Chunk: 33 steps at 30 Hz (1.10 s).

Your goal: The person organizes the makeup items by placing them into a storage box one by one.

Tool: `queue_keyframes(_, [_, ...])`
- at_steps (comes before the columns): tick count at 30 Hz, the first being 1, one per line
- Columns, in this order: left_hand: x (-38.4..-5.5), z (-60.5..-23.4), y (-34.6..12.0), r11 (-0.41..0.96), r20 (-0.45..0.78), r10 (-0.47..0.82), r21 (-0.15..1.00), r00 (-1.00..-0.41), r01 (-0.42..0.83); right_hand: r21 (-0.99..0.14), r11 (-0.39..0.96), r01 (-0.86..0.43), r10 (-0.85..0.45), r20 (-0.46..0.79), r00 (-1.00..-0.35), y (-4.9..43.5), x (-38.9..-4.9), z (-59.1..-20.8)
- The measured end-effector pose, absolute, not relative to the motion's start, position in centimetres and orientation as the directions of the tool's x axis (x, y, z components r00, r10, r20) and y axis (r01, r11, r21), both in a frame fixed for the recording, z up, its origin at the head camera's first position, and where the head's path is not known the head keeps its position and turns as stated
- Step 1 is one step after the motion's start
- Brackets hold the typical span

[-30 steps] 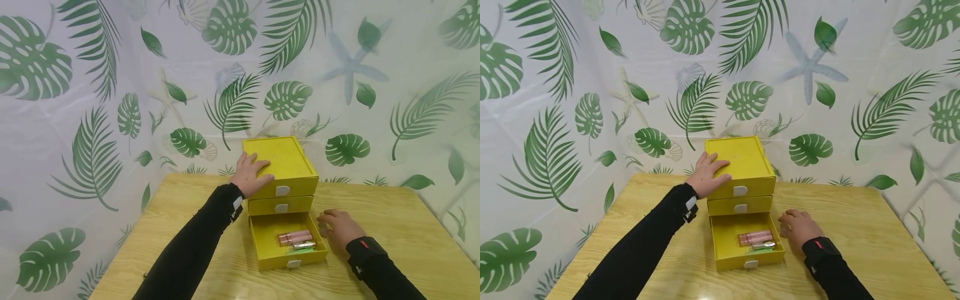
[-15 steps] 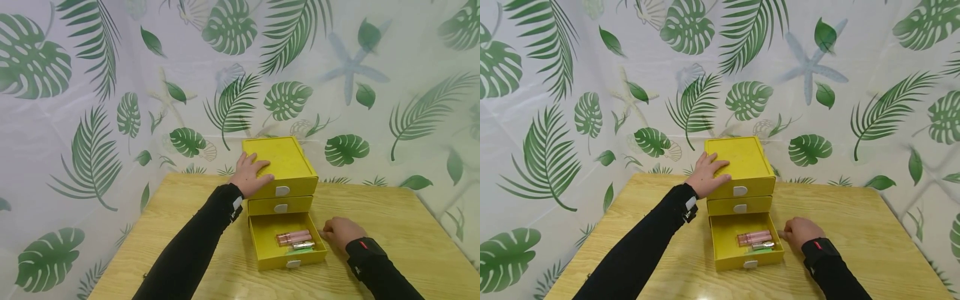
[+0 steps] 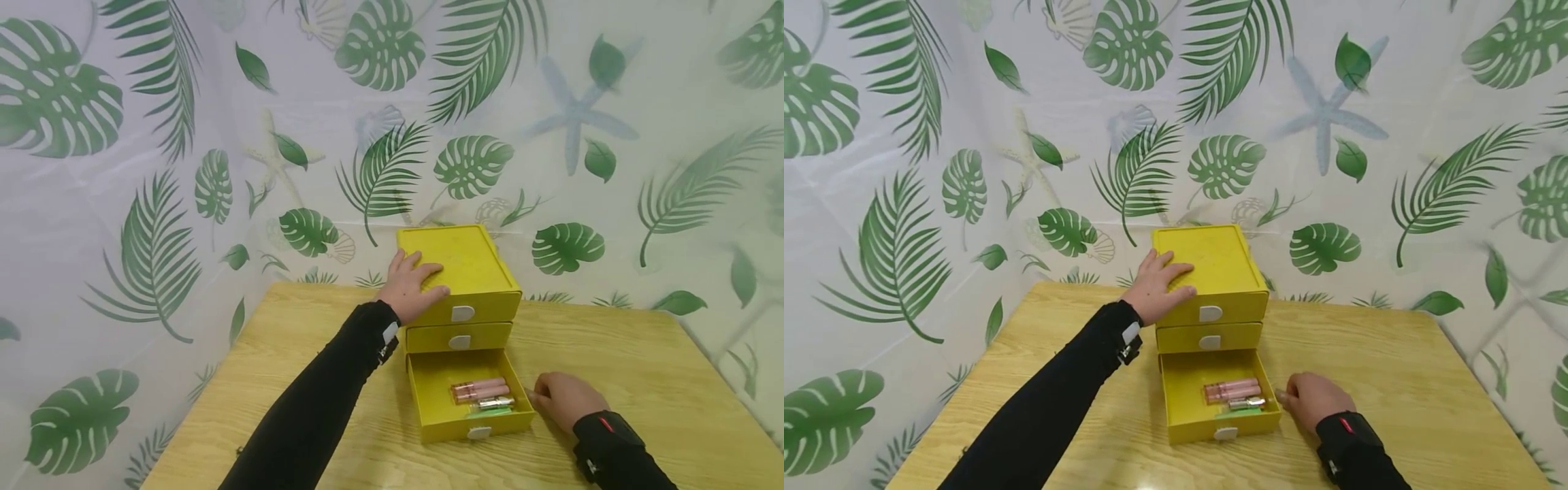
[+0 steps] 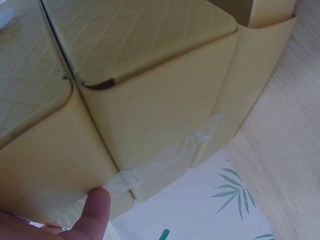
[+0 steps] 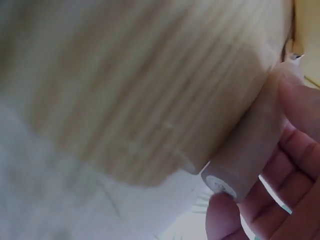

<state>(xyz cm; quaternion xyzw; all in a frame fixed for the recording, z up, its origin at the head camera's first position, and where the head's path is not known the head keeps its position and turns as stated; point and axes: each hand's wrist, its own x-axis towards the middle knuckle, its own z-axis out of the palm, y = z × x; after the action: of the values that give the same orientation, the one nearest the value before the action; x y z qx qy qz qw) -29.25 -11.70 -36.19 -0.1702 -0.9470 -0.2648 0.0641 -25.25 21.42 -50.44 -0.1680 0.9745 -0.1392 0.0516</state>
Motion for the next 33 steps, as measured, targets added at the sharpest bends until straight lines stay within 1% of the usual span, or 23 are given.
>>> queue_keyframes(7, [-29.2, -36.2, -11.6, 0.803, 0.208, 0.293, 0.476, -0.933, 0.359, -0.415, 0.875, -0.249, -0.310, -0.084, -0.947, 22.3, -24.7, -50.9])
queue_keyframes(9, [-29.2, -36.2, -11.6, 0.804, 0.207, 0.294, 0.475, -0.933, 0.359, -0.441, 0.862, -0.251, -0.302, -0.049, -0.952, 22.3, -24.6, -50.7])
queue_keyframes(11, [-29.2, -36.1, -11.6, 0.803, 0.211, 0.295, 0.474, -0.932, 0.361, -0.454, 0.848, -0.272, -0.299, 0.013, -0.954, 22.2, -24.5, -50.3])
queue_keyframes(13, [-29.2, -36.1, -11.6, 0.801, 0.215, 0.297, 0.474, -0.931, 0.365, -0.455, 0.838, -0.303, -0.296, 0.088, -0.951, 21.8, -24.4, -49.8])
queue_keyframes(17, [-29.2, -36.0, -11.7, 0.799, 0.216, 0.297, 0.477, -0.930, 0.366, -0.447, 0.807, -0.386, -0.323, 0.212, -0.922, 20.5, -24.1, -48.4])
queue_keyframes(22, [-29.2, -36.0, -11.8, 0.795, 0.212, 0.296, 0.485, -0.931, 0.363, -0.409, 0.772, -0.486, -0.392, 0.297, -0.871, 18.4, -23.4, -46.9])
queue_keyframes(27, [-29.2, -36.0, -11.8, 0.793, 0.215, 0.294, 0.489, -0.931, 0.363, -0.374, 0.744, -0.553, -0.455, 0.323, -0.830, 16.5, -22.9, -46.1])
queue_keyframes(33, [-29.3, -36.3, -11.8, 0.794, 0.206, 0.293, 0.492, -0.934, 0.357, -0.343, 0.726, -0.596, -0.514, 0.306, -0.801, 15.1, -22.9, -46.3])
